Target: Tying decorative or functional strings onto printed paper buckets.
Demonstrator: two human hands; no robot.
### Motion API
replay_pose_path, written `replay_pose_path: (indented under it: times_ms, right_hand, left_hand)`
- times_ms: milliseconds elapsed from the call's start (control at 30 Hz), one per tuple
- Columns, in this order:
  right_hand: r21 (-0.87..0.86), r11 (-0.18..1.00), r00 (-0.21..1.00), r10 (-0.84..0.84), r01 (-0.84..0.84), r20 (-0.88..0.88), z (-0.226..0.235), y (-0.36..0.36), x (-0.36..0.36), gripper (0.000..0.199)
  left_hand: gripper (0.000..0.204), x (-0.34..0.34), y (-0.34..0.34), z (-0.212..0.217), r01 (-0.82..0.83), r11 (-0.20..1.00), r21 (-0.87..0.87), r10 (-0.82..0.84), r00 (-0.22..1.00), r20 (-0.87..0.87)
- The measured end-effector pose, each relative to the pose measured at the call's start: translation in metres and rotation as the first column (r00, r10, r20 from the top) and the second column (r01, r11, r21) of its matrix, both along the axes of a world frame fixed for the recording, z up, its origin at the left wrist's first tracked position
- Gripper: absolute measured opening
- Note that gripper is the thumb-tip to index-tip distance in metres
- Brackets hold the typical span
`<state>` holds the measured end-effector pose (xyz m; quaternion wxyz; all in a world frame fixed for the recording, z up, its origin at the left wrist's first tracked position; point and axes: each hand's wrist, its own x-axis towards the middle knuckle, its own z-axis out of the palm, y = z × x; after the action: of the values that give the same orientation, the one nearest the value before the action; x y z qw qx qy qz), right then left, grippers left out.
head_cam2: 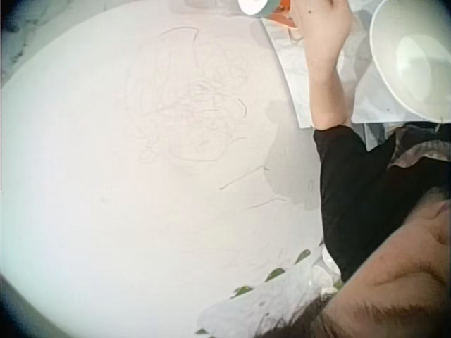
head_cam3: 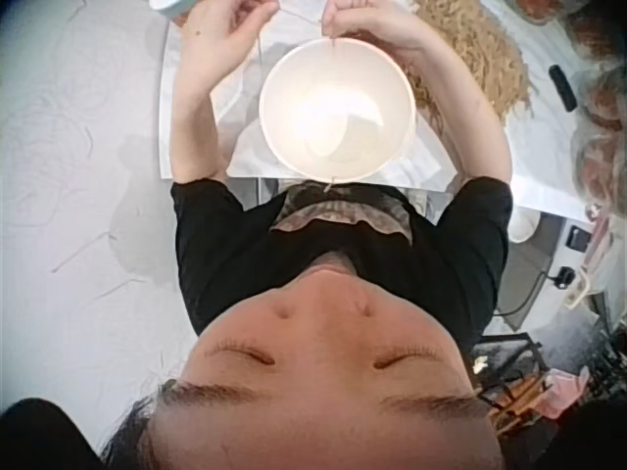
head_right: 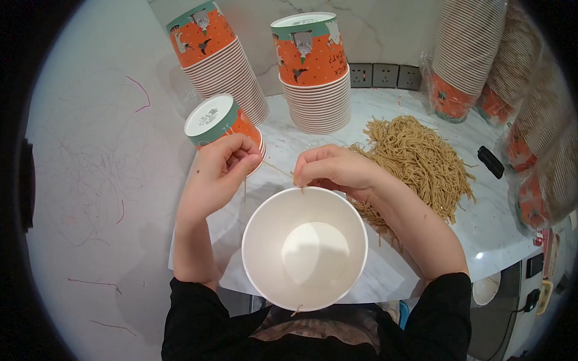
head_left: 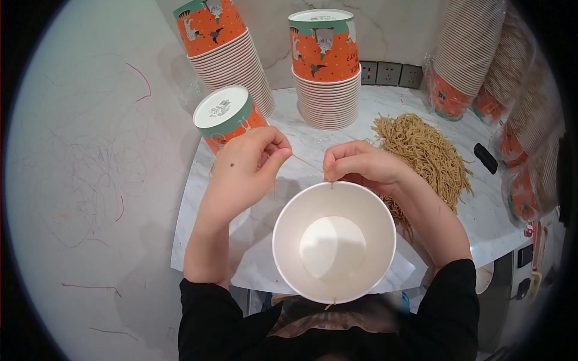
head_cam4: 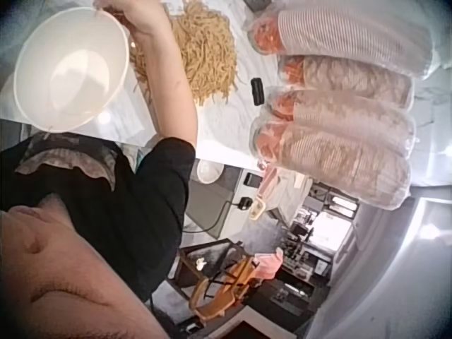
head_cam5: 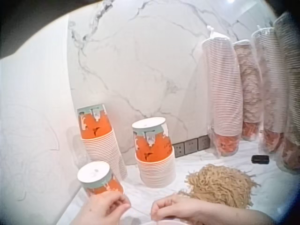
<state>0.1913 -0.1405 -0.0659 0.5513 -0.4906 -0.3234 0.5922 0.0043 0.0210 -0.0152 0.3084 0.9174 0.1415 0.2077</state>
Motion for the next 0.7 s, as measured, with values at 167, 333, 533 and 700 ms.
replay_pose_path:
  times_ms: [167,333,533,700]
  right_hand:
    - [-0.014,0.996,0.996,0.087,-0.088,-0.03,-0.005,0.001,0.003,0.003]
    - [-0.027,0.993,0.993,0.117,-0.116,0.012,-0.005,0.001,-0.002,0.008]
    - [-0.036,0.993,0.993,0.111,-0.11,0.047,-0.007,0.002,-0.005,0.012]
    - [-0.011,0.994,0.993,0.109,-0.108,0.05,-0.009,0.002,-0.004,0.013]
  left_hand:
    - [0.009,-0.001,0.0,0.002,-0.002,0.999,0.053,0.004,0.999,-0.042]
    - [0.008,0.002,0.002,-0.007,-0.01,0.982,0.188,0.015,1.0,-0.026]
    - [0.008,0.004,0.0,-0.007,0.015,0.981,0.196,-0.003,0.998,-0.059]
    - [0.007,0.007,-0.005,-0.01,0.031,0.983,0.179,-0.021,0.998,-0.056]
